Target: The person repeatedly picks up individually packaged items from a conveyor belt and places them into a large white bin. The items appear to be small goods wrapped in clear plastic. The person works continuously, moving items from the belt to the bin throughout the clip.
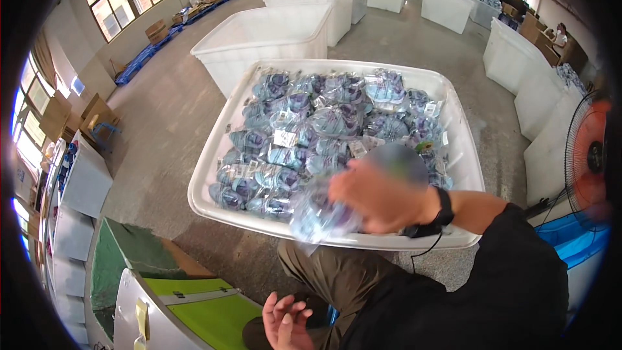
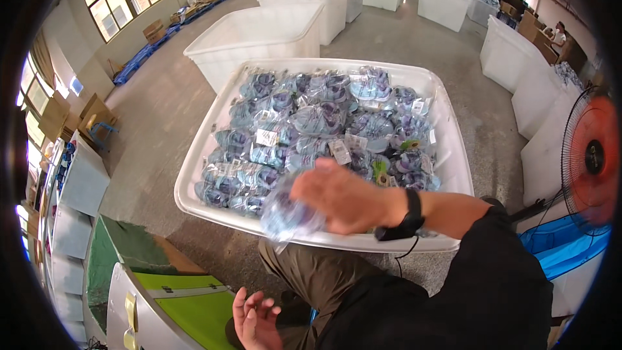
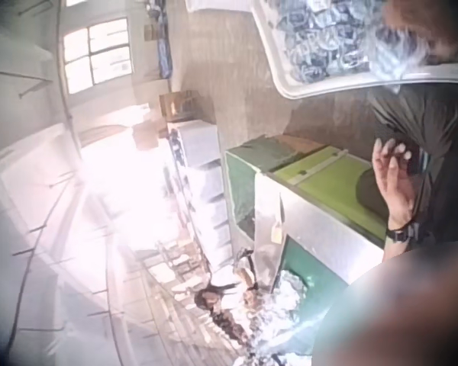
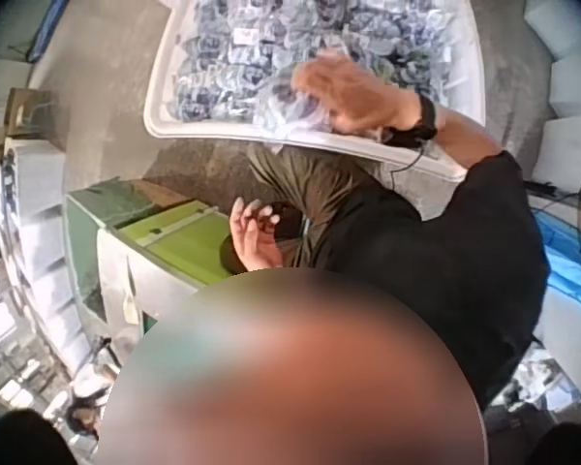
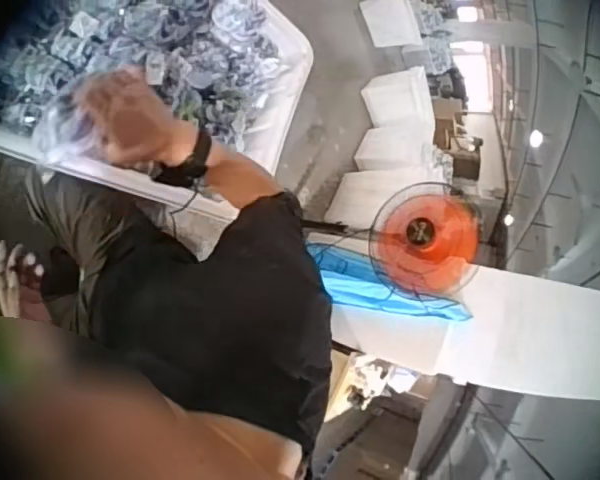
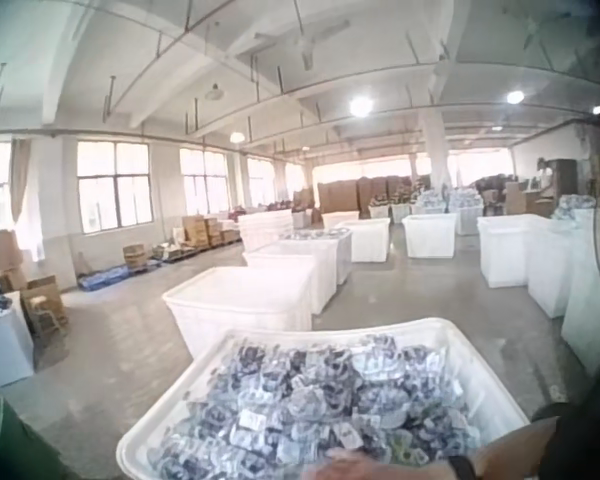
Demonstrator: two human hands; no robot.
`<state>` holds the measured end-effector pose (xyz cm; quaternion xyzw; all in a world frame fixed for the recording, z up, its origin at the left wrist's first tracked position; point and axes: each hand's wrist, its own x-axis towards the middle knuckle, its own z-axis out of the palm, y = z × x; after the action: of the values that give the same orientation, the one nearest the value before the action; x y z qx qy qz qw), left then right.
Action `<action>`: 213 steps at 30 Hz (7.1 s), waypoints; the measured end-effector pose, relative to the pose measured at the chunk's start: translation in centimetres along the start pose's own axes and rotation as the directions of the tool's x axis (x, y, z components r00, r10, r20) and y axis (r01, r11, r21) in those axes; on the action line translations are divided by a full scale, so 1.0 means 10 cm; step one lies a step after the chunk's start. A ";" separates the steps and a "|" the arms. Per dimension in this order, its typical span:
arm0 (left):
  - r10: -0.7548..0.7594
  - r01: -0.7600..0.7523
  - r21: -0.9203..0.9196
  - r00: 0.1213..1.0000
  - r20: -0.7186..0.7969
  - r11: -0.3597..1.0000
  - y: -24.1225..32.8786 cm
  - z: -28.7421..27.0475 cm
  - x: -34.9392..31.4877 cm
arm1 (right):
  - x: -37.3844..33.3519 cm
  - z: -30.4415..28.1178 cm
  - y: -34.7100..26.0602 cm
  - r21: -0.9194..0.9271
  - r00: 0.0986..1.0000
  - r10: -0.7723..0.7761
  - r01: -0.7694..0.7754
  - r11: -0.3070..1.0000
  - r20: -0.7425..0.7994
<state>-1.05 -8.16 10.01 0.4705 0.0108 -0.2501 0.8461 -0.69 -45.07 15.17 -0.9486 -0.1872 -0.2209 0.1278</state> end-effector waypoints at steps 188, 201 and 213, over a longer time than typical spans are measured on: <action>-0.146 0.246 0.293 0.934 -0.325 0.924 0.31 -1.35 -0.05 | -1.02 1.39 -0.16 0.289 0.895 0.114 -0.257 0.922 0.431; 0.114 -0.006 0.313 0.938 -0.328 0.950 0.31 -1.48 -0.23 | -0.86 1.33 -0.16 0.289 0.924 0.081 -0.200 0.936 0.374; 0.904 0.355 0.875 0.147 -0.400 0.330 1.90 -3.78 -1.80 | -0.97 1.38 -0.13 0.274 0.929 0.090 -0.198 0.941 0.360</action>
<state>-0.33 37.73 8.56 0.8534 0.2679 0.3528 0.2747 -4.19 -42.32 -1.17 -0.9524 -0.1675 -0.0108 0.2543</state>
